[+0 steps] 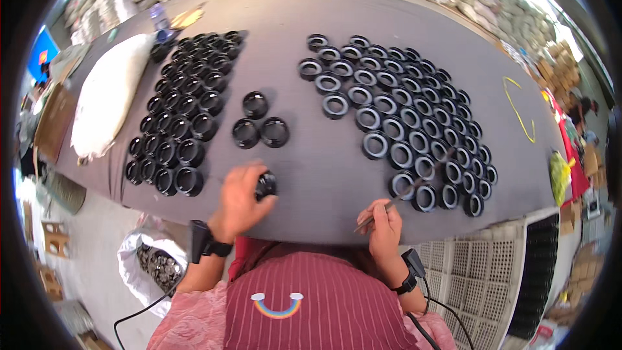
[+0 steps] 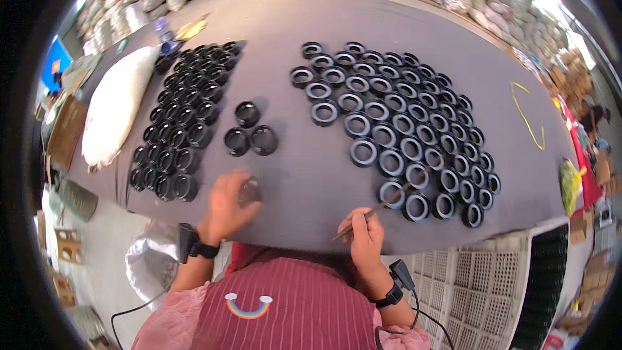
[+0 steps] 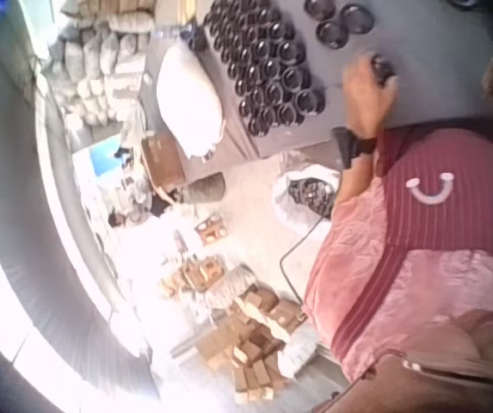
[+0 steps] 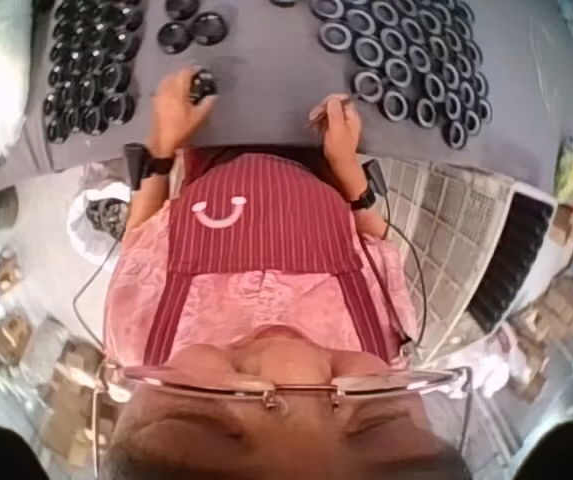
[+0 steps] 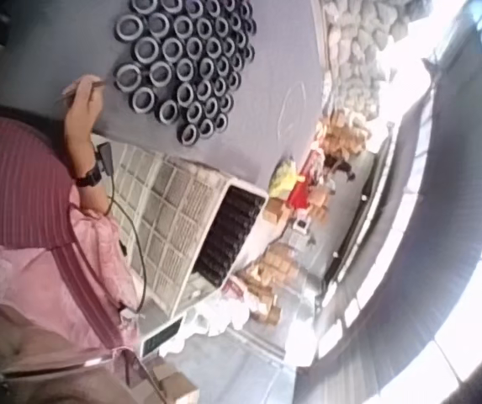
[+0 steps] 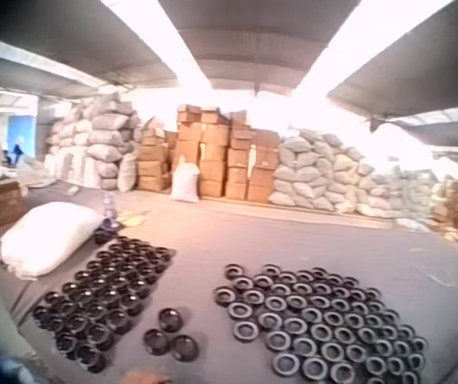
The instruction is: The person is using a thin metal tool to scrape or clean the inner edges of black plastic ring products on a workshop table.
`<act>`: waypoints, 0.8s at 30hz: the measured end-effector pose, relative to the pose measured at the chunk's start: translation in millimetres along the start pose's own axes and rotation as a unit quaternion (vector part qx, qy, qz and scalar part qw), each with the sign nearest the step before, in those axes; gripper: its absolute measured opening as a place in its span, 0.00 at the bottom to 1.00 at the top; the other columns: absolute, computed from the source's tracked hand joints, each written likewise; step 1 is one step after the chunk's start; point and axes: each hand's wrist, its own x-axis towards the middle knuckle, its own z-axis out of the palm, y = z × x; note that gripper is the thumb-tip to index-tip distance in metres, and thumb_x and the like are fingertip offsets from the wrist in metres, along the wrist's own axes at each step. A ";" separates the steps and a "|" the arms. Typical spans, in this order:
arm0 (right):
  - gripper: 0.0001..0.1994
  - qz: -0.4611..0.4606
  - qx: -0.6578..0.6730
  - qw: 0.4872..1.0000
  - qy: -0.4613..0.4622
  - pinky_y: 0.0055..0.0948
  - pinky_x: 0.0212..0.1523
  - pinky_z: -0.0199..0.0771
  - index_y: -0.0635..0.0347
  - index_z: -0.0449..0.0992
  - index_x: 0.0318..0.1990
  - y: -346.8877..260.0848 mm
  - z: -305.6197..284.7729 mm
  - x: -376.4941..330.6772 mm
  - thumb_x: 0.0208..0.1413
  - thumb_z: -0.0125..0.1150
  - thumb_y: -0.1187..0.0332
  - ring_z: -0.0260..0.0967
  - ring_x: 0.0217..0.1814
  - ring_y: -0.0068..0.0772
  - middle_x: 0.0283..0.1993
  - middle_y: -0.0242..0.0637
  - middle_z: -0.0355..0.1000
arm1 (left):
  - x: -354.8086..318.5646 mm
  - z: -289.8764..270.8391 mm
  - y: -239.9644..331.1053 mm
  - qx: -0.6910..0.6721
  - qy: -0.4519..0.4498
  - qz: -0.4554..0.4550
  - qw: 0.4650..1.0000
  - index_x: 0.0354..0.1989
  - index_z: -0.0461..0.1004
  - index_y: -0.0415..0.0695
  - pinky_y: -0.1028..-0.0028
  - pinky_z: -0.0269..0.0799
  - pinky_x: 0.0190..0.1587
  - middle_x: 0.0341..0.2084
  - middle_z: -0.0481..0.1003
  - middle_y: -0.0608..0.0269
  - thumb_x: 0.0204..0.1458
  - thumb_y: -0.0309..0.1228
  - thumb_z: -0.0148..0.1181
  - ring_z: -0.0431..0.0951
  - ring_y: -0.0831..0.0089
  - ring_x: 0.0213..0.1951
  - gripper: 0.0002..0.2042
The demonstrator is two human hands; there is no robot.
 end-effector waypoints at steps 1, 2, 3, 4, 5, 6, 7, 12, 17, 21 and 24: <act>0.10 0.028 -0.057 0.998 0.021 0.30 0.36 0.74 0.62 0.71 0.41 -9.2 -7.1 0.8 0.71 0.47 0.66 0.72 0.34 0.29 0.33 0.40 0.75 | 2.5 -5.2 -4.9 0.052 -0.024 0.000 0.998 0.55 0.72 0.42 0.55 0.69 0.57 0.57 0.71 0.45 0.39 0.30 0.75 0.72 0.46 0.56 0.31; 0.09 0.058 -0.112 0.991 0.040 0.26 0.37 0.72 0.62 0.73 0.41 -14.3 -11.8 4.6 0.70 0.50 0.66 0.71 0.35 0.26 0.34 0.38 0.76 | 6.7 -4.8 -8.0 0.046 -0.027 0.009 0.999 0.55 0.72 0.42 0.55 0.69 0.57 0.57 0.71 0.45 0.39 0.30 0.75 0.72 0.46 0.56 0.31; 0.09 0.055 -0.113 0.991 0.050 0.26 0.37 0.72 0.62 0.73 0.41 -17.9 -16.3 9.6 0.70 0.50 0.66 0.71 0.35 0.26 0.34 0.38 0.76 | 10.7 -3.1 -9.7 0.091 -0.033 0.004 0.995 0.56 0.72 0.42 0.55 0.67 0.57 0.59 0.69 0.44 0.39 0.30 0.75 0.70 0.47 0.57 0.31; 0.07 -0.073 -0.215 0.969 0.100 0.26 0.35 0.72 0.63 0.75 0.40 -21.2 -20.8 15.3 0.68 0.54 0.69 0.70 0.33 0.24 0.34 0.35 0.76 | 15.0 -0.9 -9.5 0.136 -0.038 0.000 0.990 0.57 0.73 0.43 0.54 0.66 0.58 0.60 0.67 0.44 0.40 0.30 0.75 0.69 0.47 0.59 0.31; 0.05 -0.194 -0.313 0.919 0.140 0.26 0.34 0.72 0.64 0.77 0.39 -25.2 -25.9 20.3 0.66 0.58 0.72 0.70 0.32 0.21 0.34 0.32 0.75 | 16.3 -0.1 -3.7 0.147 -0.018 0.003 0.989 0.58 0.73 0.43 0.54 0.64 0.59 0.60 0.68 0.43 0.40 0.31 0.74 0.68 0.47 0.60 0.31; 0.03 -0.231 -0.316 0.904 0.174 0.27 0.32 0.71 0.62 0.80 0.41 -26.0 -36.6 25.4 0.61 0.63 0.76 0.71 0.32 0.25 0.34 0.33 0.76 | 14.7 3.8 0.3 0.145 -0.021 0.005 0.989 0.58 0.73 0.43 0.54 0.64 0.59 0.60 0.68 0.43 0.40 0.31 0.74 0.68 0.47 0.60 0.31; 0.03 -0.246 -0.389 0.868 0.186 0.29 0.32 0.72 0.60 0.80 0.40 -32.8 -43.9 27.1 0.61 0.64 0.74 0.72 0.31 0.30 0.33 0.36 0.77 | 11.8 8.3 3.5 0.115 0.004 0.035 0.993 0.58 0.73 0.42 0.53 0.65 0.59 0.60 0.68 0.44 0.41 0.31 0.74 0.68 0.47 0.60 0.31; 0.04 -0.112 -0.556 0.808 0.158 0.35 0.34 0.73 0.55 0.80 0.39 -25.6 -52.1 21.9 0.60 0.65 0.68 0.75 0.33 0.43 0.32 0.42 0.77 | 3.8 31.2 34.3 -0.050 -0.018 0.109 0.993 0.57 0.73 0.41 0.55 0.66 0.60 0.59 0.71 0.47 0.43 0.33 0.73 0.71 0.49 0.58 0.30; 0.05 -0.112 -0.429 0.896 0.032 0.38 0.35 0.74 0.57 0.80 0.38 -6.0 -2.2 18.2 0.61 0.63 0.67 0.76 0.34 0.45 0.32 0.41 0.78 | 5.0 52.0 67.2 -0.192 -0.089 0.063 0.975 0.63 0.67 0.41 0.56 0.65 0.63 0.61 0.70 0.47 0.44 0.34 0.74 0.71 0.50 0.61 0.35; 0.05 -0.098 -0.331 0.935 -0.079 0.35 0.36 0.74 0.61 0.80 0.38 6.4 31.4 14.9 0.61 0.63 0.69 0.75 0.33 0.42 0.32 0.40 0.78 | 2.1 62.3 56.8 -0.216 -0.118 0.089 0.965 0.61 0.67 0.41 0.53 0.62 0.66 0.64 0.67 0.48 0.45 0.31 0.73 0.68 0.49 0.63 0.33; 0.05 -0.090 -0.235 0.963 -0.099 0.31 0.37 0.74 0.64 0.80 0.39 20.6 35.9 11.3 0.62 0.62 0.72 0.75 0.33 0.34 0.32 0.40 0.78 | -5.6 59.7 48.7 -0.214 -0.118 0.082 0.966 0.54 0.69 0.41 0.49 0.62 0.67 0.64 0.66 0.46 0.44 0.29 0.72 0.68 0.47 0.63 0.27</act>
